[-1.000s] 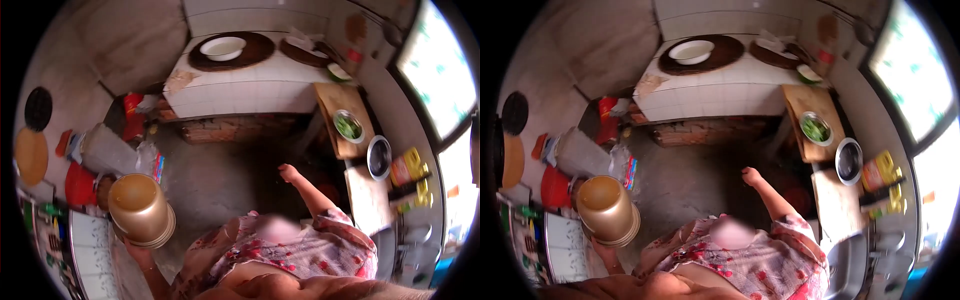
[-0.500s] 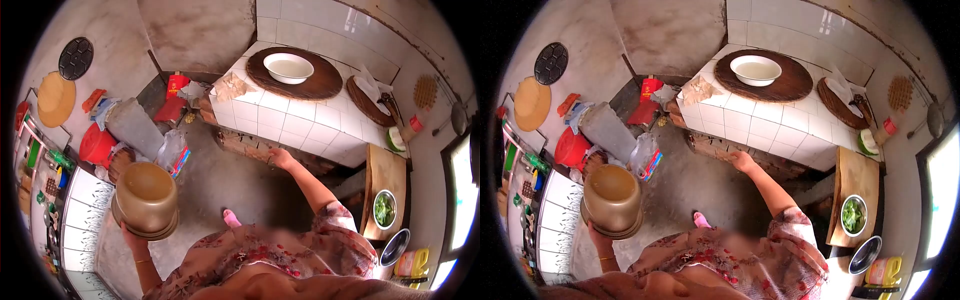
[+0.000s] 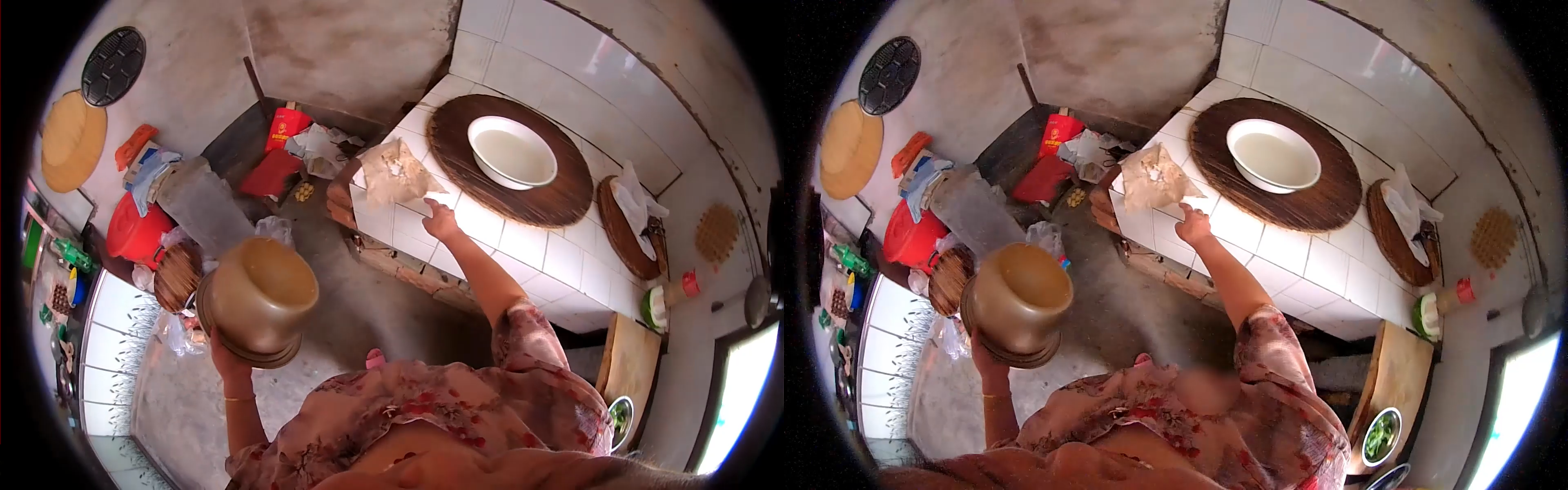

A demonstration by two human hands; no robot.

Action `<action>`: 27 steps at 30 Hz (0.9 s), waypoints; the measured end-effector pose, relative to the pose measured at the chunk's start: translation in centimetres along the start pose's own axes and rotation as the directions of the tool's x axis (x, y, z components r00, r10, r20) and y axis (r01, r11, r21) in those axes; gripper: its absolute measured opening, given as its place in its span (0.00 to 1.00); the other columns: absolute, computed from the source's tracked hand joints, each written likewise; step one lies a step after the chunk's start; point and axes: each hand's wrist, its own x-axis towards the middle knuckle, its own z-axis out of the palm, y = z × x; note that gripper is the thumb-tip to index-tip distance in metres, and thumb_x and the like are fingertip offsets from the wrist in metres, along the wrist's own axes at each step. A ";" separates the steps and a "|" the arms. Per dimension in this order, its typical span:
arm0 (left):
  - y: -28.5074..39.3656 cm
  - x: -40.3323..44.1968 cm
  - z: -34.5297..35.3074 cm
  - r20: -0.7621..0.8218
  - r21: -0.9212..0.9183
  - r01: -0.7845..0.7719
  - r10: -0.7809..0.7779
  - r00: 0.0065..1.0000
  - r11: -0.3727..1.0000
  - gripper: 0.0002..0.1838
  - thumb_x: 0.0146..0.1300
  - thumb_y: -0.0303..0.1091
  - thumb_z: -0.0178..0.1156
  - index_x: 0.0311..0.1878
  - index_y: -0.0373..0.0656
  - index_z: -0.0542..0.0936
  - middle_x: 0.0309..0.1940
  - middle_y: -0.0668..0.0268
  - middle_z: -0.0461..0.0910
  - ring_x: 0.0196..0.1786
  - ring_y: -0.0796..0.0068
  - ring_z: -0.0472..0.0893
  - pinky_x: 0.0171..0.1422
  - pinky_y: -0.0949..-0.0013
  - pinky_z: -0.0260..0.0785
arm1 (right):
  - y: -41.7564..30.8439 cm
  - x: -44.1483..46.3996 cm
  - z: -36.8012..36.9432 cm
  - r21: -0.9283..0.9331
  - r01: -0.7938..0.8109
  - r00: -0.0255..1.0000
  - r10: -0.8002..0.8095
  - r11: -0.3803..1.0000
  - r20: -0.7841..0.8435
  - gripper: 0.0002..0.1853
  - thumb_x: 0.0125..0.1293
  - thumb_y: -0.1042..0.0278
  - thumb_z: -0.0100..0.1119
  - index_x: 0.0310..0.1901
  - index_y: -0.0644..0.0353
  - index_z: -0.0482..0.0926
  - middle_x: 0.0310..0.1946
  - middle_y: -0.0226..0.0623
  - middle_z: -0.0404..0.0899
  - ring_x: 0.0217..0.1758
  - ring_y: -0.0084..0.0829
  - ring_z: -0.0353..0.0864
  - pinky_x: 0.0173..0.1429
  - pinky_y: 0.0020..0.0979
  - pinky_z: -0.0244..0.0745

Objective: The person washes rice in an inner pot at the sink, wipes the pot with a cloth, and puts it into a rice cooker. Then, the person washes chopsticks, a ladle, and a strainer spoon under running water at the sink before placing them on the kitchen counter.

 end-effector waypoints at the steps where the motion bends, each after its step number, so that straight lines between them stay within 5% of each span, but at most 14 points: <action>1: -0.5 0.6 1.0 -0.016 -0.013 0.002 -0.003 1.000 1.000 0.25 0.69 0.44 0.44 0.62 0.36 0.65 0.62 0.60 0.67 0.62 0.65 0.68 0.68 0.64 0.56 | -0.2 1.6 0.5 -0.010 -0.054 0.998 0.054 0.999 0.017 0.32 0.52 0.63 0.55 0.63 0.45 0.63 0.57 0.48 0.68 0.60 0.48 0.66 0.64 0.43 0.62; 3: -1.3 0.8 3.4 -0.082 -0.013 0.000 -0.001 0.997 1.000 0.25 0.69 0.44 0.45 0.62 0.36 0.65 0.62 0.60 0.67 0.62 0.65 0.67 0.68 0.64 0.56 | -1.6 3.0 0.1 0.001 -0.158 0.986 0.158 0.987 0.050 0.31 0.54 0.58 0.54 0.63 0.39 0.63 0.63 0.44 0.61 0.63 0.49 0.61 0.64 0.45 0.60; 7: -3.2 0.5 6.4 -0.055 0.010 -0.044 0.044 0.998 0.999 0.25 0.69 0.44 0.44 0.63 0.37 0.64 0.62 0.60 0.66 0.63 0.65 0.67 0.68 0.63 0.57 | -1.5 6.8 2.5 0.016 -0.269 0.961 0.269 0.963 -0.067 0.24 0.57 0.52 0.50 0.57 0.42 0.72 0.62 0.43 0.63 0.62 0.48 0.62 0.62 0.45 0.61; 11: -4.4 -1.1 7.6 -0.061 -0.040 -0.041 0.038 0.997 0.998 0.25 0.70 0.44 0.42 0.64 0.37 0.63 0.63 0.60 0.65 0.63 0.65 0.66 0.68 0.63 0.56 | -0.1 8.8 3.9 0.260 -0.198 0.961 0.240 0.945 -0.139 0.21 0.57 0.54 0.53 0.54 0.46 0.75 0.57 0.45 0.68 0.61 0.47 0.64 0.63 0.44 0.61; 14: -5.7 -2.7 8.6 -0.051 0.063 -0.153 0.157 0.986 0.986 0.26 0.69 0.44 0.43 0.64 0.37 0.63 0.62 0.60 0.65 0.62 0.65 0.67 0.68 0.63 0.58 | 1.6 9.0 3.4 0.509 0.169 0.938 0.022 0.844 -0.347 0.19 0.56 0.64 0.56 0.51 0.51 0.77 0.53 0.43 0.71 0.59 0.44 0.67 0.65 0.39 0.60; 15: -6.0 -3.4 10.0 -0.031 -0.032 -0.116 0.115 0.993 0.993 0.26 0.70 0.46 0.41 0.65 0.39 0.62 0.64 0.61 0.64 0.65 0.62 0.63 0.71 0.59 0.53 | 1.7 8.7 2.7 0.620 0.309 0.913 -0.043 0.721 -0.405 0.19 0.55 0.69 0.55 0.51 0.53 0.78 0.51 0.42 0.73 0.58 0.41 0.68 0.65 0.36 0.60; 16: -6.5 -3.9 11.2 -0.117 -0.007 -0.162 0.160 0.980 0.987 0.27 0.68 0.46 0.46 0.62 0.36 0.65 0.59 0.60 0.69 0.60 0.64 0.69 0.66 0.62 0.59 | 1.3 8.0 1.0 0.710 0.428 0.882 -0.087 0.560 -0.463 0.20 0.54 0.74 0.54 0.51 0.54 0.78 0.48 0.40 0.74 0.56 0.38 0.70 0.65 0.33 0.60; 19: -8.0 -3.6 11.9 -0.312 0.009 -0.189 0.182 0.932 0.982 0.23 0.67 0.41 0.48 0.59 0.35 0.68 0.56 0.61 0.71 0.57 0.65 0.71 0.63 0.64 0.61 | -3.5 3.1 -8.7 0.824 0.456 0.878 -0.319 0.337 -0.356 0.21 0.56 0.81 0.48 0.53 0.60 0.76 0.46 0.32 0.74 0.50 0.25 0.70 0.56 0.25 0.64; 22: -8.8 -4.4 14.1 -0.317 0.084 -0.253 0.266 0.910 0.964 0.20 0.65 0.37 0.51 0.53 0.31 0.72 0.48 0.59 0.76 0.49 0.68 0.76 0.56 0.66 0.66 | -8.1 -0.9 -14.3 0.901 0.407 0.792 -0.549 0.146 -0.269 0.23 0.55 0.81 0.46 0.55 0.63 0.74 0.47 0.30 0.71 0.43 0.17 0.68 0.50 0.20 0.64; 27: -10.7 -5.4 16.2 -0.244 0.196 -0.346 0.387 0.889 0.918 0.14 0.63 0.30 0.48 0.48 0.32 0.74 0.41 0.59 0.79 0.41 0.66 0.80 0.48 0.65 0.73 | -13.8 -7.5 -17.6 0.794 0.599 0.394 -0.901 0.104 -0.179 0.26 0.57 0.81 0.47 0.61 0.62 0.66 0.55 0.43 0.68 0.60 0.36 0.66 0.62 0.30 0.61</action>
